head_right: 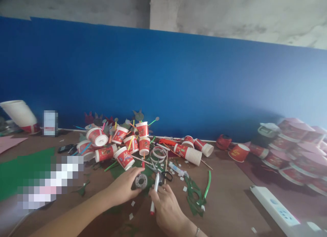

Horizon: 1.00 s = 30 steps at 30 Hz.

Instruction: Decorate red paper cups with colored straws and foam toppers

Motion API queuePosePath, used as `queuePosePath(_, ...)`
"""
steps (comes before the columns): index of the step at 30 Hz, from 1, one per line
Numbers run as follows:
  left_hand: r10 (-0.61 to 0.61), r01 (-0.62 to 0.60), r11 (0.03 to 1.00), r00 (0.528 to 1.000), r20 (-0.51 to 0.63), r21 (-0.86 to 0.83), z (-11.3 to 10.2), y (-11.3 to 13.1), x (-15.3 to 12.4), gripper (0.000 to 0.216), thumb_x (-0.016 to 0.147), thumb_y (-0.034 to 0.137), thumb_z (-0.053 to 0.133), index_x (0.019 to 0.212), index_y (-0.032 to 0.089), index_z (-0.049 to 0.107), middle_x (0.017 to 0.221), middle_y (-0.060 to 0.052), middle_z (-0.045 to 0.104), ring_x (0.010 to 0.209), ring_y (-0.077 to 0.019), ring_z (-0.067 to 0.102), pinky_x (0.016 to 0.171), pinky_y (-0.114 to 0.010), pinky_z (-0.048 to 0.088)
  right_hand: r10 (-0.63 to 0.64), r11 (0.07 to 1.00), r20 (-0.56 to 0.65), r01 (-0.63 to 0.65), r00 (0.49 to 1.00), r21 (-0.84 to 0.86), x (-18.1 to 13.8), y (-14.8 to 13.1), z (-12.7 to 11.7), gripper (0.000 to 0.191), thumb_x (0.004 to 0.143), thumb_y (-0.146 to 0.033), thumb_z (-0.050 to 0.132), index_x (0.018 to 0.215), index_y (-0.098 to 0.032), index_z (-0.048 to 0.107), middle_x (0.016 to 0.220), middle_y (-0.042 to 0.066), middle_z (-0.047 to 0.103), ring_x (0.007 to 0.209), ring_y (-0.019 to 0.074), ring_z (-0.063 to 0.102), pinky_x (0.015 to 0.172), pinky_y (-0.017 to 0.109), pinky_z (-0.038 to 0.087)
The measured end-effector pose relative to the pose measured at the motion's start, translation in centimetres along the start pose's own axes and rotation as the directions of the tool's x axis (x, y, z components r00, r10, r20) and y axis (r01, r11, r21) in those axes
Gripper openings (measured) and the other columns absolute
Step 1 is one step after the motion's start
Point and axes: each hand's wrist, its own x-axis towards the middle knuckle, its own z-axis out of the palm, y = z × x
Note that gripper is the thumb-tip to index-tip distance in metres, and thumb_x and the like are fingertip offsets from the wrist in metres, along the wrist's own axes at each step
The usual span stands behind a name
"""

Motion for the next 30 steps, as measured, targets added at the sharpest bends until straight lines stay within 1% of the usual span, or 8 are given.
queuePosePath(4, -0.122, 0.079, 0.976, 0.970, -0.210, -0.204, 1.4, -0.1, -0.7, 0.056, 0.073, 0.013, 0.058, 0.126, 0.019, 0.042, 0.121, -0.010, 0.057, 0.113, -0.0220, 0.054, 0.097, -0.036, 0.043, -0.002, 0.999, 0.078, -0.002, 0.997, 0.049, 0.6, -0.7, -0.2, 0.053, 0.065, -0.002, 0.043, 0.116, -0.016, 0.052, 0.099, 0.008, 0.064, 0.089, 0.0199, 0.055, 0.087, 0.033, 0.036)
queuePosePath(7, -0.147, 0.076, 0.949, 0.965, -0.218, -0.305, 3.1, -0.2, -1.4, 0.059, 0.073, 0.017, 0.061, 0.128, 0.017, 0.038, 0.113, -0.010, 0.059, 0.106, -0.0225, 0.058, 0.095, -0.038, 0.045, 0.005, 0.996, 0.093, -0.013, 0.996, 0.089, 0.8, -1.1, -0.3, 0.042, 0.067, -0.004, 0.044, 0.104, -0.018, 0.056, 0.093, 0.006, 0.063, 0.082, 0.0185, 0.054, 0.085, 0.032, 0.036)
queuePosePath(10, -0.117, 0.052, 0.955, 0.971, -0.210, -0.291, 4.1, -0.2, -2.0, 0.063, 0.071, 0.014, 0.061, 0.129, 0.019, 0.036, 0.117, -0.011, 0.057, 0.110, -0.0242, 0.055, 0.098, -0.042, 0.043, 0.010, 0.996, 0.064, -0.016, 0.998, 0.090, 0.7, -0.7, -0.4, 0.032, 0.069, -0.003, 0.043, 0.094, -0.018, 0.056, 0.085, 0.004, 0.063, 0.076, 0.0177, 0.053, 0.082, 0.032, 0.036)
queuePosePath(12, -0.090, 0.038, 0.964, 0.978, -0.188, -0.264, 4.1, -0.2, -2.1, 0.066, 0.069, 0.012, 0.061, 0.130, 0.019, 0.037, 0.119, -0.011, 0.056, 0.112, -0.0247, 0.053, 0.100, -0.043, 0.041, 0.016, 0.998, 0.030, -0.018, 0.999, 0.058, 0.3, -0.1, -0.3, 0.034, 0.069, -0.002, 0.041, 0.095, -0.018, 0.056, 0.083, 0.005, 0.063, 0.076, 0.0181, 0.054, 0.081, 0.032, 0.036)
queuePosePath(16, -0.056, 0.020, 0.975, 0.986, -0.157, -0.221, 3.9, -0.1, -2.1, 0.064, 0.068, 0.010, 0.063, 0.128, 0.018, 0.041, 0.118, -0.011, 0.057, 0.112, -0.0247, 0.051, 0.100, -0.041, 0.041, 0.036, 0.999, -0.035, -0.036, 0.999, -0.001, -0.4, 1.2, -0.1, 0.043, 0.071, 0.001, 0.039, 0.107, -0.016, 0.054, 0.089, 0.007, 0.066, 0.083, 0.0193, 0.058, 0.082, 0.033, 0.035)
queuePosePath(20, -0.046, 0.009, 0.976, 0.985, -0.166, -0.216, 3.9, -0.1, -2.2, 0.059, 0.070, 0.011, 0.065, 0.125, 0.021, 0.045, 0.118, -0.010, 0.058, 0.113, -0.0253, 0.051, 0.100, -0.042, 0.041, 0.049, 0.998, -0.034, -0.050, 0.998, -0.045, -0.6, 1.6, 0.0, 0.050, 0.072, 0.002, 0.039, 0.116, -0.016, 0.053, 0.092, 0.008, 0.068, 0.084, 0.0191, 0.059, 0.083, 0.033, 0.035)
queuePosePath(26, -0.005, -0.034, 0.973, 0.986, -0.169, -0.230, 4.3, -0.5, -2.2, 0.059, 0.069, 0.012, 0.067, 0.123, 0.022, 0.048, 0.120, -0.009, 0.059, 0.115, -0.0261, 0.052, 0.102, -0.045, 0.040, 0.070, 0.997, -0.063, -0.072, 0.996, -0.031, -0.6, 1.3, 0.0, 0.046, 0.071, 0.002, 0.041, 0.109, -0.016, 0.057, 0.091, 0.008, 0.068, 0.084, 0.0190, 0.060, 0.081, 0.032, 0.036)
queuePosePath(30, -0.030, -0.015, 0.968, 0.984, -0.175, -0.251, 4.5, -0.8, -2.1, 0.069, 0.066, 0.015, 0.071, 0.129, 0.020, 0.043, 0.132, -0.014, 0.050, 0.125, -0.0294, 0.045, 0.106, -0.049, 0.036, 0.059, 0.998, -0.070, -0.060, 0.996, -0.002, -0.7, 1.3, 0.0, 0.050, 0.070, 0.003, 0.039, 0.112, -0.016, 0.056, 0.095, 0.009, 0.069, 0.087, 0.0197, 0.060, 0.084, 0.034, 0.036)
